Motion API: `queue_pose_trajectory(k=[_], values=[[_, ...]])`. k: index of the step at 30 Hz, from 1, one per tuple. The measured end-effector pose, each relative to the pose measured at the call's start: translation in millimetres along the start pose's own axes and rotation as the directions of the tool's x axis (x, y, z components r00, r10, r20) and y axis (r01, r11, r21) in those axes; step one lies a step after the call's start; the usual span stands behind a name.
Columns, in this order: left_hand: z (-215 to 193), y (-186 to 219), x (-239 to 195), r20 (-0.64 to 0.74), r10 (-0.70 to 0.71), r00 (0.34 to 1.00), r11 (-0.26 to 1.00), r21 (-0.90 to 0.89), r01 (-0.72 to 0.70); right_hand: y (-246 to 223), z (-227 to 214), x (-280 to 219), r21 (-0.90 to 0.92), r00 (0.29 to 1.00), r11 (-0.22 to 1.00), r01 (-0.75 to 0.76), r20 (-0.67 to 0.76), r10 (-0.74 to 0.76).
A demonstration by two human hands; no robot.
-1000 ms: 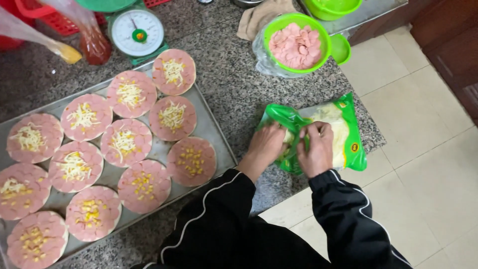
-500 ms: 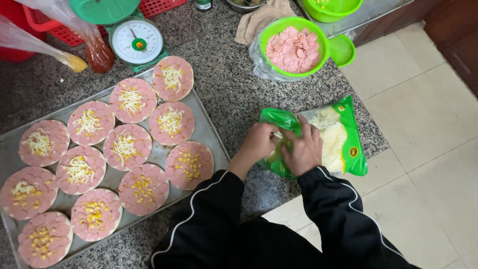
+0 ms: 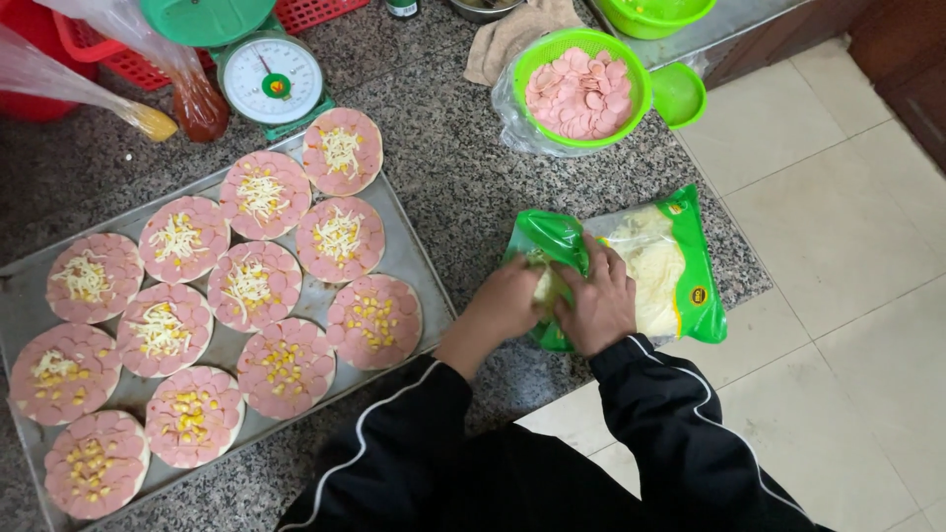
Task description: The person sprinkles shredded mozzarella cheese by hand onto small round pizza bases that already have ham and corn on a metal tray. The person repeatedly reaches into a green cheese bag, takes cheese, and distributes it across the bases.
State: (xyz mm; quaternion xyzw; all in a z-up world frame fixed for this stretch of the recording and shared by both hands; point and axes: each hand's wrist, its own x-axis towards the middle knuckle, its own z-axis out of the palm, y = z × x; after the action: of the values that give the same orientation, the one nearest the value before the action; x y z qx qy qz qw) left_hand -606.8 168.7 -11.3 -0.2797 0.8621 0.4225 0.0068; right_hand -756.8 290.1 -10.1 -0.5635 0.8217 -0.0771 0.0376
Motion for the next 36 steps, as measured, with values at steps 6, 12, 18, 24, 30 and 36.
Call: queue_pose_trajectory(k=[6, 12, 18, 24, 30, 36], values=[[16.7, -5.1, 14.8, -0.208, 0.051, 0.977, 0.989, 0.146, -0.020, -5.9, 0.7, 0.2, -0.001, 0.999, 1.000, 0.012, 0.033, -0.012], [16.3, -21.4, 27.5, -0.234, -0.049, 0.971, 0.997, -0.067, 0.034, -24.0, 3.9, -6.8, -0.045, 0.999, 0.998, -0.048, -0.007, 0.048], [22.8, -60.6, 39.7, -0.325, -0.039, 0.945, 0.942, -0.328, -0.074, -27.1, 5.7, -5.5, -0.054, 0.997, 0.995, -0.078, -0.021, 0.077], [-4.6, -60.8, 17.4, -0.323, -0.041, 0.946, 0.841, -0.521, -0.142, -15.8, 18.4, -6.6, 0.066, 0.990, 0.997, -0.034, -0.133, 0.042], [-53.4, -34.9, -46.6, -0.365, -0.097, 0.926, 0.747, -0.641, -0.175, -44.5, -4.2, 8.3, 0.394, 0.898, 0.890, 0.228, -0.439, -0.036], [-84.1, -71.1, -101.6, -0.438, -0.145, 0.887, 0.617, -0.741, -0.266, -155.2, -22.3, 36.6, 0.852, 0.848, -0.205, -0.482, 0.513, 0.135]])
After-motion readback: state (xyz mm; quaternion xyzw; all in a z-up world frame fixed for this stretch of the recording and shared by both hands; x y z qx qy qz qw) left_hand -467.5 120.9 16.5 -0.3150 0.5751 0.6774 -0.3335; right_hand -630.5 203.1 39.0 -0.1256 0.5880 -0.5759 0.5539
